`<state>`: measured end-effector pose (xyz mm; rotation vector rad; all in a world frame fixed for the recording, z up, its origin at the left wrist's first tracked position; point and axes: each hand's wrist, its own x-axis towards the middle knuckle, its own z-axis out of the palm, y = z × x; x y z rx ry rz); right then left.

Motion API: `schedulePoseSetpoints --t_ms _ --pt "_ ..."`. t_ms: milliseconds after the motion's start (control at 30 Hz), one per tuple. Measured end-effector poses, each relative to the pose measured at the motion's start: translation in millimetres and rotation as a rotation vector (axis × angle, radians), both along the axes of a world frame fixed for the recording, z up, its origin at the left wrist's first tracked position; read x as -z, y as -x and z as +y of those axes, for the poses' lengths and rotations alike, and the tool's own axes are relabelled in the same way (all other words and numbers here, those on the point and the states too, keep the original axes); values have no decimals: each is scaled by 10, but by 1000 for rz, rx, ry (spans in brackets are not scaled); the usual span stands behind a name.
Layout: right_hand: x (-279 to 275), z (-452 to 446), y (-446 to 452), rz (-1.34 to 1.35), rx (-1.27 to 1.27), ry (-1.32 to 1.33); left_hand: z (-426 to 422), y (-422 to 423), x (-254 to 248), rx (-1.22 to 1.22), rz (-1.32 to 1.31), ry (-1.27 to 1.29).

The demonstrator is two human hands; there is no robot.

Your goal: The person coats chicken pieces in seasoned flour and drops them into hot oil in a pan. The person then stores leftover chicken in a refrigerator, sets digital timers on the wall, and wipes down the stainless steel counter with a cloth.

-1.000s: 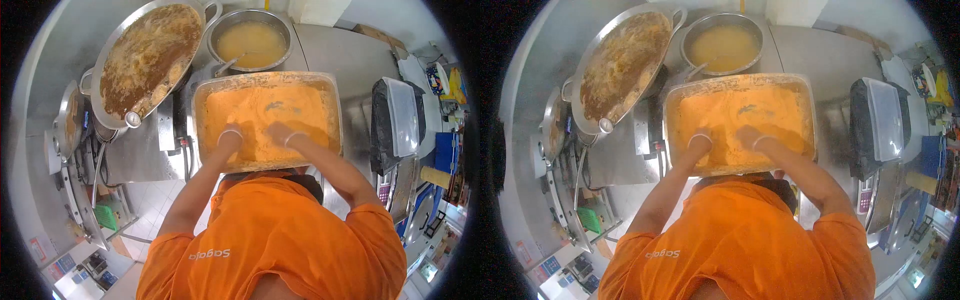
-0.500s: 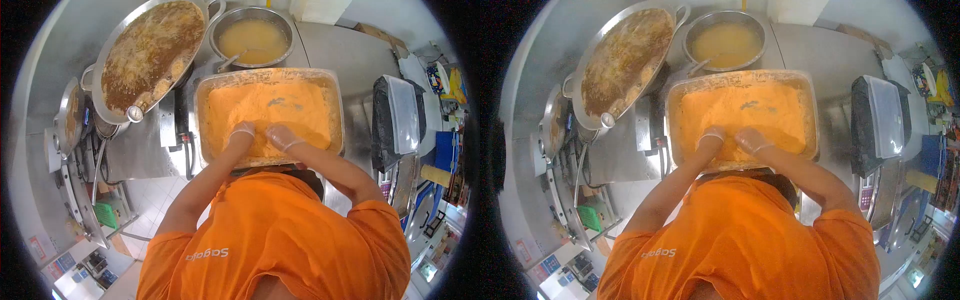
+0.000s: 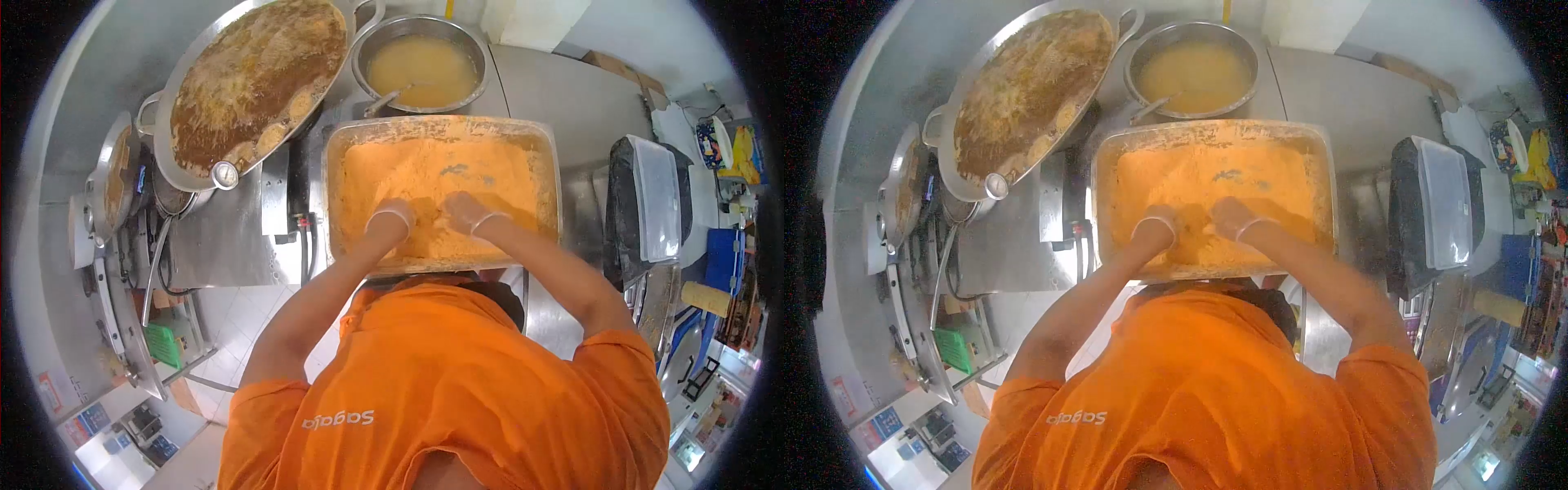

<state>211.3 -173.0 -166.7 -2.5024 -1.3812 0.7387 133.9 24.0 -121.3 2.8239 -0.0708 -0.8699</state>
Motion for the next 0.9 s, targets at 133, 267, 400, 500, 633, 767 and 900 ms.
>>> schedulePoseSetpoints --t_ms 133,267,400,500,633,767,900 --pt "237 45 231 30 153 -127 -41 129 410 -275 -23 86" --pt "45 -30 6 -2 28 -154 1 31 317 -340 -50 164" --pt "-30 -145 62 -24 53 -185 -5 131 410 -459 -120 142" --pt "-273 83 83 117 156 135 -49 21 587 -685 -35 195" --pt "-400 111 -125 76 258 319 74 -29 1129 -528 -502 -50" --pt "-588 -13 -329 178 180 355 134 -151 275 -344 -118 40" --pt "-74 268 -420 -20 478 106 299 -591 527 -612 -303 3"
